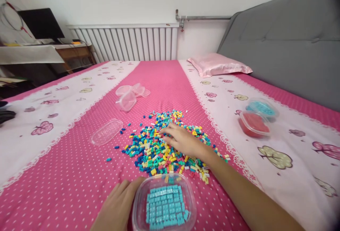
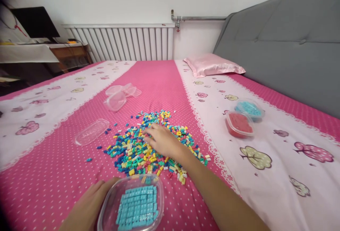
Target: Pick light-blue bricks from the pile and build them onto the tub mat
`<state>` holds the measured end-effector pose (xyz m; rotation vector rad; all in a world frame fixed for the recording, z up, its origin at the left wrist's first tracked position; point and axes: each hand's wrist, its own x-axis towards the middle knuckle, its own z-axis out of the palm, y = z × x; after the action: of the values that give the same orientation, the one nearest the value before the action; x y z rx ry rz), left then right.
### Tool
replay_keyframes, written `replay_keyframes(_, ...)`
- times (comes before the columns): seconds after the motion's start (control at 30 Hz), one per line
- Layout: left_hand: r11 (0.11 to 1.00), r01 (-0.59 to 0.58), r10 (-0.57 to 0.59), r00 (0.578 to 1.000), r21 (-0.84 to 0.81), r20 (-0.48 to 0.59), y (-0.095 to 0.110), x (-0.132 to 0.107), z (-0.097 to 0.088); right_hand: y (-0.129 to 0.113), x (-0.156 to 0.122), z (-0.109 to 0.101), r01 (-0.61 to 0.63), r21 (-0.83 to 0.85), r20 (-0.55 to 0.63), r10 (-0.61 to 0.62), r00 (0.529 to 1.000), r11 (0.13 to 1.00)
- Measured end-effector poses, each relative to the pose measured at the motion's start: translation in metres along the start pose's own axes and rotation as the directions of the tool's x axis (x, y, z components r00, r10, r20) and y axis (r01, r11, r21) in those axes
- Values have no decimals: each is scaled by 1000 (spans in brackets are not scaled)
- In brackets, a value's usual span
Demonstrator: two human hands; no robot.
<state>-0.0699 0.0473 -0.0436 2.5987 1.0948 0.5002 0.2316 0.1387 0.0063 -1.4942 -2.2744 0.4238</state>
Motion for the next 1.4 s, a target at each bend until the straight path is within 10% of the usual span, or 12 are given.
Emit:
replay_keyframes(0.33,997,31,-30,999,-66,29,20,9,-13,57,4,10,-391,-113,-290,346,892,913)
replay_keyframes(0.8,991,69,-74,996,-117,-41,26,10,-13,59,24,22,-69,-174,-181,36,983,982)
replay_keyframes(1.17,991,61,-67,996,-116,-52,29,10,-16,66,24,21,-127,139,-248,159,956,982)
replay_keyframes(1.4,991,43,-49,998,-126,-45,26,9,-11,75,27,17,-175,542,-164,308,937,822)
